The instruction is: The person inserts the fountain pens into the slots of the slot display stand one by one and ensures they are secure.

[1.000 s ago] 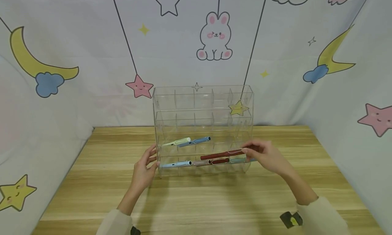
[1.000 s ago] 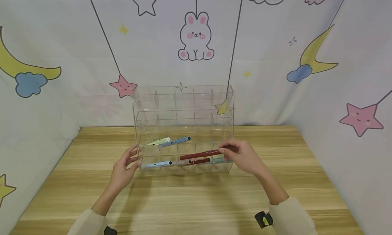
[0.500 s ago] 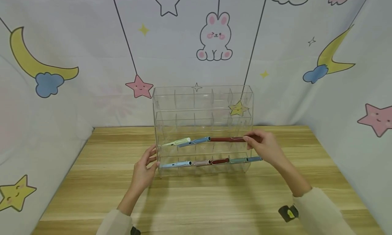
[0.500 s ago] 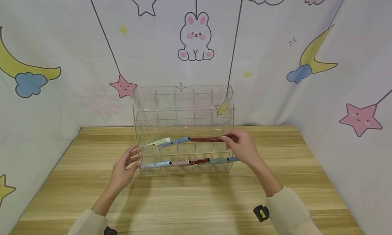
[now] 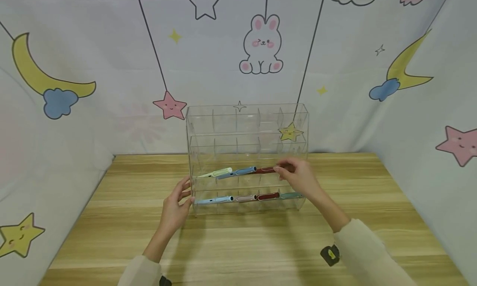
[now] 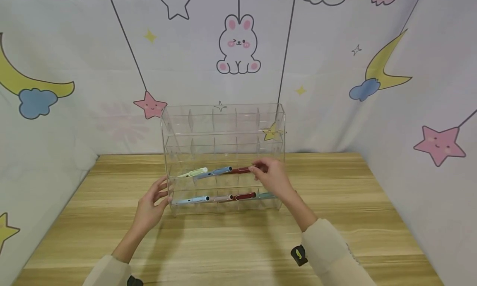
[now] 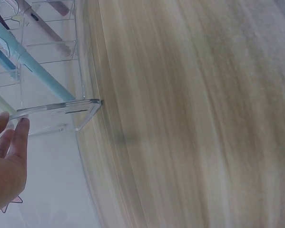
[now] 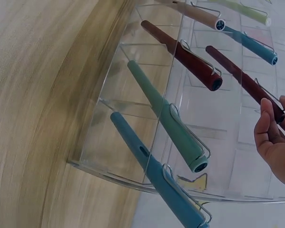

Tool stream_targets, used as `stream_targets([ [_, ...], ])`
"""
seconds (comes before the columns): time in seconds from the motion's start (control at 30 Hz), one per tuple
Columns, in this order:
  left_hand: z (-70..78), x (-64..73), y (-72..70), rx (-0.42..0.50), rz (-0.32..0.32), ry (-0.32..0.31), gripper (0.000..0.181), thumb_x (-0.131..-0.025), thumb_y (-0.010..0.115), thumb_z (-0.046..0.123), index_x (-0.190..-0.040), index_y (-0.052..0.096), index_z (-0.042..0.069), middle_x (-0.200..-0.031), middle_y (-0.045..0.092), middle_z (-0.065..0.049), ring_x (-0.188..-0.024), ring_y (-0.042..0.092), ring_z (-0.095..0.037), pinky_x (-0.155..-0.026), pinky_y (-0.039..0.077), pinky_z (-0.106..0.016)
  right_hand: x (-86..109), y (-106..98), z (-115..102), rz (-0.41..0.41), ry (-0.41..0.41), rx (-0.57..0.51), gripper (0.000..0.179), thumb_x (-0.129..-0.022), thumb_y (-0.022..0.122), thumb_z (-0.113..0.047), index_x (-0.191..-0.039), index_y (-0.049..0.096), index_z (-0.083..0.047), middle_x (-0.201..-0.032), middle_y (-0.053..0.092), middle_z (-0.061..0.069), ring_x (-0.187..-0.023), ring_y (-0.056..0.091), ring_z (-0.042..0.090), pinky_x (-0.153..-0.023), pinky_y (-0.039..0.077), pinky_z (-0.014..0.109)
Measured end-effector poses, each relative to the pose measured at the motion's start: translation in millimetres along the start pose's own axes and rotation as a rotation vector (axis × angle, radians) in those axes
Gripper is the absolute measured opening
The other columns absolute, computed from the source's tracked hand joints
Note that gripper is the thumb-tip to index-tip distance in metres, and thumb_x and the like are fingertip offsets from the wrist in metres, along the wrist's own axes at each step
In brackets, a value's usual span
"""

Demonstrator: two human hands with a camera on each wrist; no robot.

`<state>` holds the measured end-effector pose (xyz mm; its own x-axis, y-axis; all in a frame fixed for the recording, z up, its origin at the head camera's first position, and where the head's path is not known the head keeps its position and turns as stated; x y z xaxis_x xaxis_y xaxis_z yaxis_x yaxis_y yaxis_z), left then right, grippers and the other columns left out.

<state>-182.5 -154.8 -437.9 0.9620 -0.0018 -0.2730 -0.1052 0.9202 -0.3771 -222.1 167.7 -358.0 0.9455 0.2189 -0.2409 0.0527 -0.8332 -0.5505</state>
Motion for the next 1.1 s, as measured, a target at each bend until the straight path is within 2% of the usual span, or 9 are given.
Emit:
stream_targets([
  [0.3,-1.1,0.1,0.7,-0.016,-0.005,-0.030,0.059,-0.081,0.057,-0.016,-0.134,0.040,0.004,-0.121,0.052,-0.026,-0.103,0.055,-0.039,-0.080,0.052,-0.042,-3.8,7.8,-3.3,0.012,-0.023,0.056,0.019,-0.087,0.063,-0.014,-0.096,0.065,0.002,-0.068,0.062,0.007,-0.058,0.055,0.014,-0.045,0.039,0.022],
  [0.6,0.2,0.7,-0.3,-0.005,-0.012,-0.033,0.059,-0.082,0.057,-0.016,-0.135,0.040,0.004,-0.122,0.051,-0.026,-0.104,0.055,-0.039,-0.081,0.051,-0.042,-1.2,6.3,0.0,0.002,-0.028,0.047,0.018,-0.088,0.062,-0.015,-0.098,0.065,0.000,-0.077,0.062,0.007,-0.065,0.057,0.024,-0.053,0.046,0.023],
  [0.9,-3.9,-0.3,-0.6,-0.021,-0.006,-0.045,0.060,-0.081,0.057,-0.016,-0.135,0.040,0.005,-0.122,0.051,-0.025,-0.104,0.055,-0.039,-0.080,0.051,-0.043,-0.4,4.6,-0.2,-0.020,-0.082,0.086,0.018,-0.086,0.064,-0.010,-0.102,0.065,-0.001,-0.085,0.063,0.005,-0.071,0.056,0.015,-0.062,0.050,0.026],
  [1.1,-1.1,-0.1,-0.2,-0.019,-0.008,-0.040,0.059,-0.082,0.056,-0.015,-0.135,0.040,0.005,-0.122,0.051,-0.026,-0.105,0.054,-0.039,-0.081,0.051,-0.044,4.6,-6.1,2.1,-0.064,-0.058,0.058,0.026,-0.088,0.062,-0.017,-0.112,0.062,-0.004,-0.089,0.061,0.006,-0.075,0.056,0.017,-0.065,0.051,0.027],
])
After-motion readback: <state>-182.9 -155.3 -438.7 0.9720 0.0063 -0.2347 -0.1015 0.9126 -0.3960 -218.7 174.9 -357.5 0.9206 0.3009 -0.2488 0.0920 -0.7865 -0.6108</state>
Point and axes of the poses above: each hand's wrist, its own x-axis away from the middle knuckle, its own y-axis out of the palm, z = x × y, the point moved 3 cm from there along -x, towards the middle knuckle
